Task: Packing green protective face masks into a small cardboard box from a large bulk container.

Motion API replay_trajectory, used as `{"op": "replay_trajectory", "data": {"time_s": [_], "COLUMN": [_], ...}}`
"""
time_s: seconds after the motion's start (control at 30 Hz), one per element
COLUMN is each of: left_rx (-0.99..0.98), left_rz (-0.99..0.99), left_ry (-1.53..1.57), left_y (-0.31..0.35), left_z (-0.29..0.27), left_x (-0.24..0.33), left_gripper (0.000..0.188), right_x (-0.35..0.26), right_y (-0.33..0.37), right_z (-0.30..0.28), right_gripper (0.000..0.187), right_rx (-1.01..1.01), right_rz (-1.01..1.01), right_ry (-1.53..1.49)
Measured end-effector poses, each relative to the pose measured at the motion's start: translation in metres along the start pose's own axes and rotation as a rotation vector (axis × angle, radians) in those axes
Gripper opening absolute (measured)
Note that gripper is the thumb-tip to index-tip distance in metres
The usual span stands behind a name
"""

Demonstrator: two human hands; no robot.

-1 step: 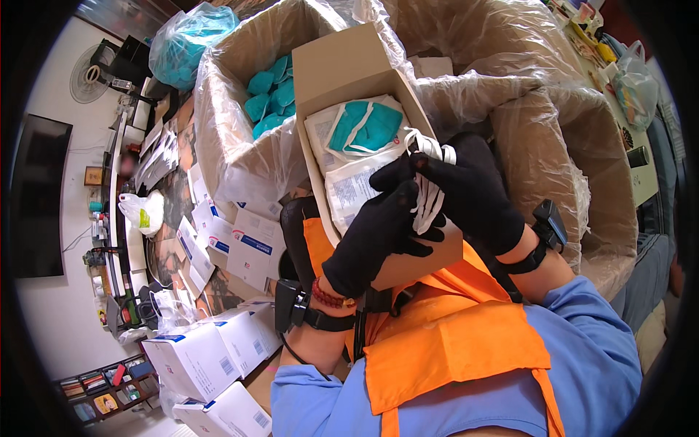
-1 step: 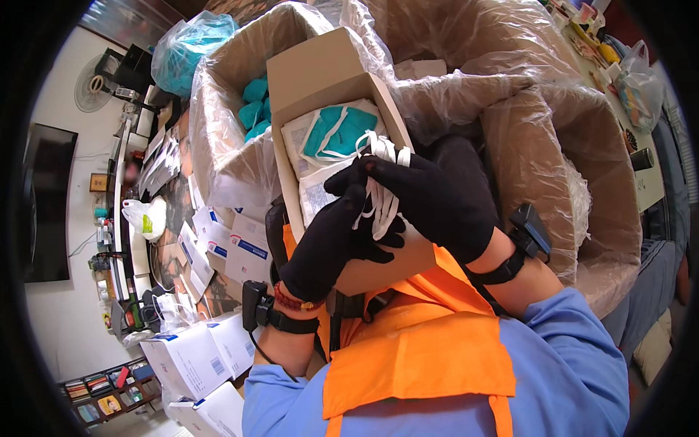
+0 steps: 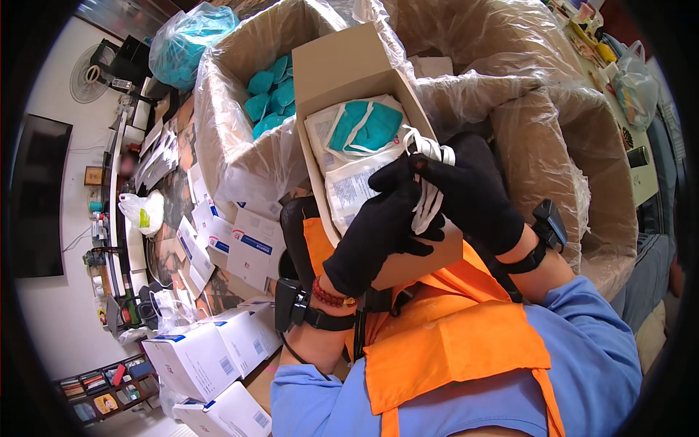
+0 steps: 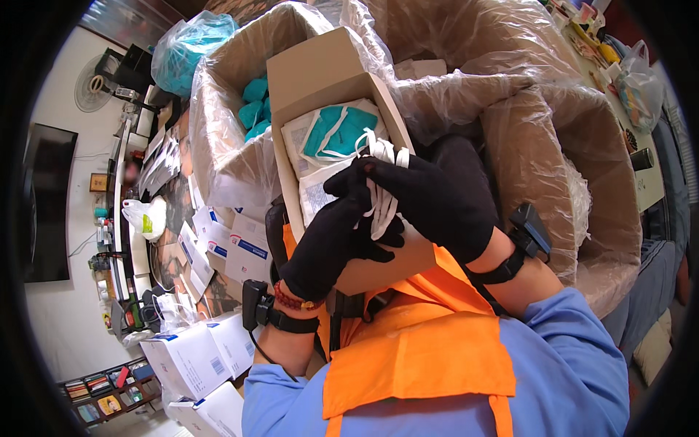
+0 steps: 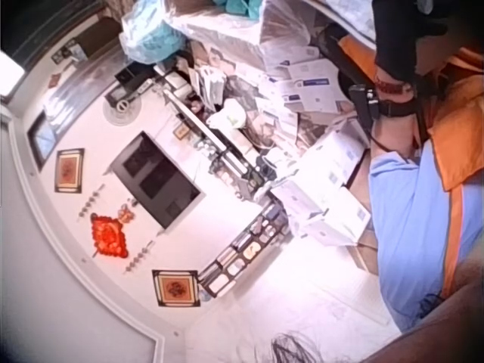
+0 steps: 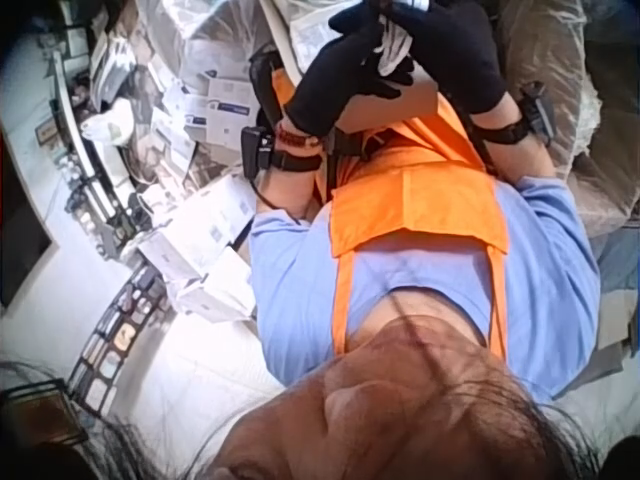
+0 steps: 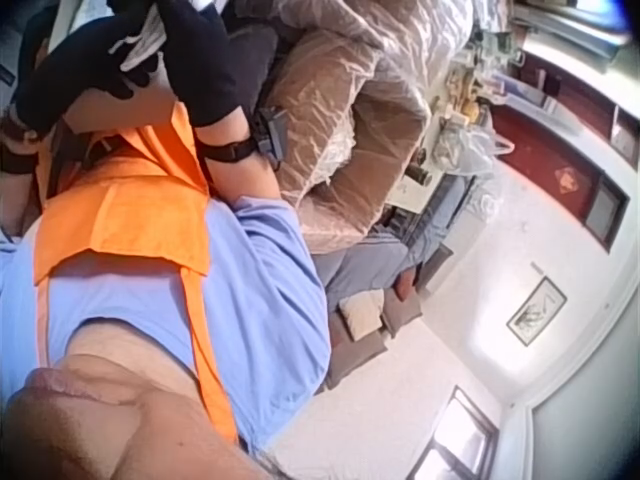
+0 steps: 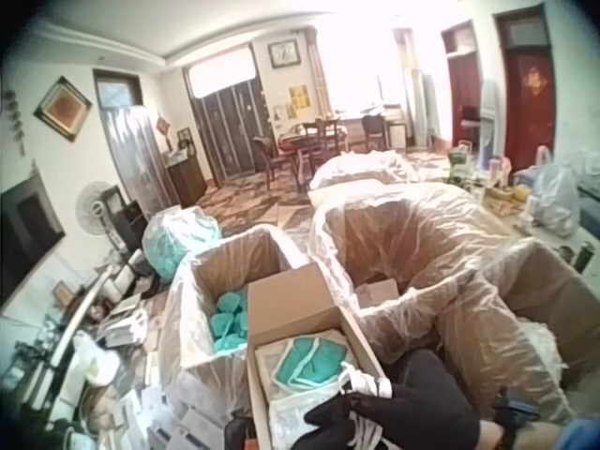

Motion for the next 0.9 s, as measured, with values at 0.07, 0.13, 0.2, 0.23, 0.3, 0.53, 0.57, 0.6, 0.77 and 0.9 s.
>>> {"op": "replay_trajectory", "data": {"time_s": [0.07, 0.13, 0.2, 0.23, 0.3, 0.53, 0.57, 0.6, 0.77, 0.9], "left_rx": [-0.030, -0.019, -0.013, -0.003, 0.008, -0.175, -0.175, -0.143, -0.036, -0.020], "left_rz": [0.026, -0.007, -0.026, -0.046, -0.033, 0.074, 0.072, 0.049, -0.023, -0.020], "left_ry": [-0.087, -0.057, -0.021, 0.016, 0.012, -0.264, -0.263, -0.166, -0.077, -0.068], "left_y": [0.000, -0.002, -0.004, -0.005, -0.004, -0.010, -0.009, -0.008, -0.009, -0.007], "left_z": [0.002, -0.001, 0.000, 0.000, 0.000, 0.014, 0.014, 0.010, 0.001, 0.004], "left_x": [0.002, -0.004, -0.003, -0.003, -0.002, 0.001, 0.001, -0.001, -0.005, -0.004], "left_gripper": [0.027, 0.026, 0.026, 0.026, 0.025, 0.035, 0.035, 0.035, 0.034, 0.034], "right_x": [-0.010, -0.019, -0.017, -0.015, -0.008, -0.015, -0.015, -0.013, 0.004, 0.003], "right_y": [0.000, 0.001, -0.004, -0.007, -0.011, -0.009, -0.008, -0.008, -0.011, -0.012], "right_z": [0.007, 0.014, 0.011, 0.009, -0.014, -0.001, -0.002, -0.003, -0.002, -0.009], "right_gripper": [0.031, 0.031, 0.033, 0.033, 0.035, 0.036, 0.036, 0.036, 0.032, 0.034], "right_rx": [-0.071, -0.138, -0.074, -0.071, 0.132, 0.028, 0.029, 0.031, -0.012, 0.130], "right_rz": [-0.105, -0.209, -0.226, -0.229, -0.229, -0.189, -0.137, -0.085, -0.037, -0.128], "right_ry": [-0.077, -0.153, -0.262, -0.260, -0.242, -0.345, -0.331, -0.316, -0.290, -0.333]}}
Point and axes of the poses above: each hand's wrist, its own y-axis away from the middle knuckle, its own z-axis out of the palm, x = y × z, the point moved 9 cm from there along -y, towards the middle knuckle, and after that the axes turned 15 degrees about y, right-handed, at the moved point
